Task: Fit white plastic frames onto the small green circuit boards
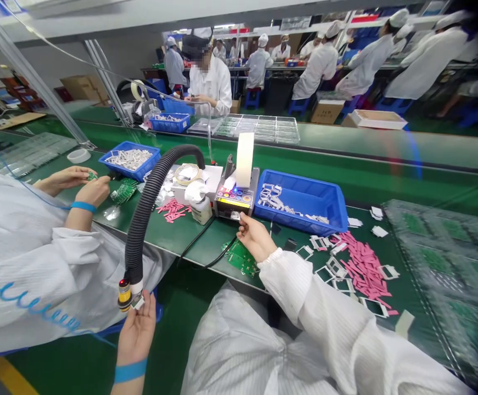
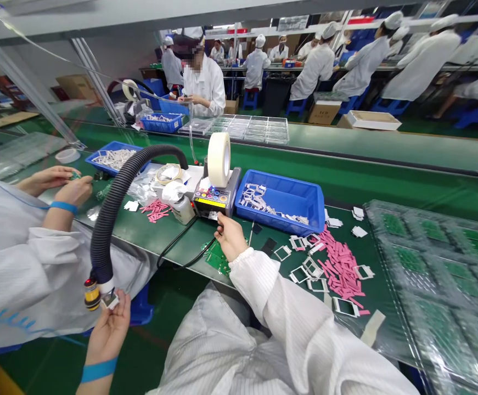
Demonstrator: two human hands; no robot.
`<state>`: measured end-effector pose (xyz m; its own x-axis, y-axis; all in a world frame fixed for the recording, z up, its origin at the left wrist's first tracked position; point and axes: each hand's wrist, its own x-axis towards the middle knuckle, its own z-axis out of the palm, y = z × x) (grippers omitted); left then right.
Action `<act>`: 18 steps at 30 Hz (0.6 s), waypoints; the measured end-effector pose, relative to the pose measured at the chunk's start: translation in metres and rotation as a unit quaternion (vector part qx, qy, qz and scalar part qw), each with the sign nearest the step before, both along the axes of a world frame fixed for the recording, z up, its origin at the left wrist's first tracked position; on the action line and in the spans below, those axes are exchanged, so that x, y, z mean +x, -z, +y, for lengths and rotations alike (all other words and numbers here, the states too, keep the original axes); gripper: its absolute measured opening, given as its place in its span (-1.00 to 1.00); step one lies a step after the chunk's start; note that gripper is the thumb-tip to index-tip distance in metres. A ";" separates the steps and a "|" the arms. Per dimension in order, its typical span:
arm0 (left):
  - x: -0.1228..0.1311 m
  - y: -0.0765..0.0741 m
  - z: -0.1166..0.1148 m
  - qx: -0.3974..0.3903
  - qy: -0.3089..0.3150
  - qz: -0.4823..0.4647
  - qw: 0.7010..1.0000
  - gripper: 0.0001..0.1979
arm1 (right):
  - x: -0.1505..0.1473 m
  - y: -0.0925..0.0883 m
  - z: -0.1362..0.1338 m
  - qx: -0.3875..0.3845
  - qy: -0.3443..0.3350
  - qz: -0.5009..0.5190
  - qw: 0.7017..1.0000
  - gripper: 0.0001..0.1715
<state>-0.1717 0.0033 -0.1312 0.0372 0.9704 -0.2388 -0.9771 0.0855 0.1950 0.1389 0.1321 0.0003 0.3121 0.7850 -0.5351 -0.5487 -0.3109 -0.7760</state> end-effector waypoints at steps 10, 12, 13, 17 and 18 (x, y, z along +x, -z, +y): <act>0.171 -0.099 0.005 -0.055 0.217 0.054 0.973 -0.70 | 0.014 -0.059 -0.141 0.245 -0.199 -0.272 0.909 -0.80; 0.201 -0.133 0.007 -0.025 0.248 0.056 0.967 -0.81 | 0.025 -0.066 -0.155 0.263 -0.197 -0.340 0.881 -0.81; 0.212 -0.146 0.007 -0.015 0.266 0.054 0.962 -0.82 | 0.029 -0.069 -0.159 0.269 -0.190 -0.367 0.870 -0.81; 0.236 -0.172 0.002 0.015 0.310 0.053 0.949 -0.76 | 0.038 -0.072 -0.163 0.284 -0.138 -0.465 0.827 -0.85; 0.238 -0.173 0.000 0.019 0.312 0.059 0.948 -0.74 | 0.039 -0.072 -0.163 0.284 -0.123 -0.492 0.814 -0.86</act>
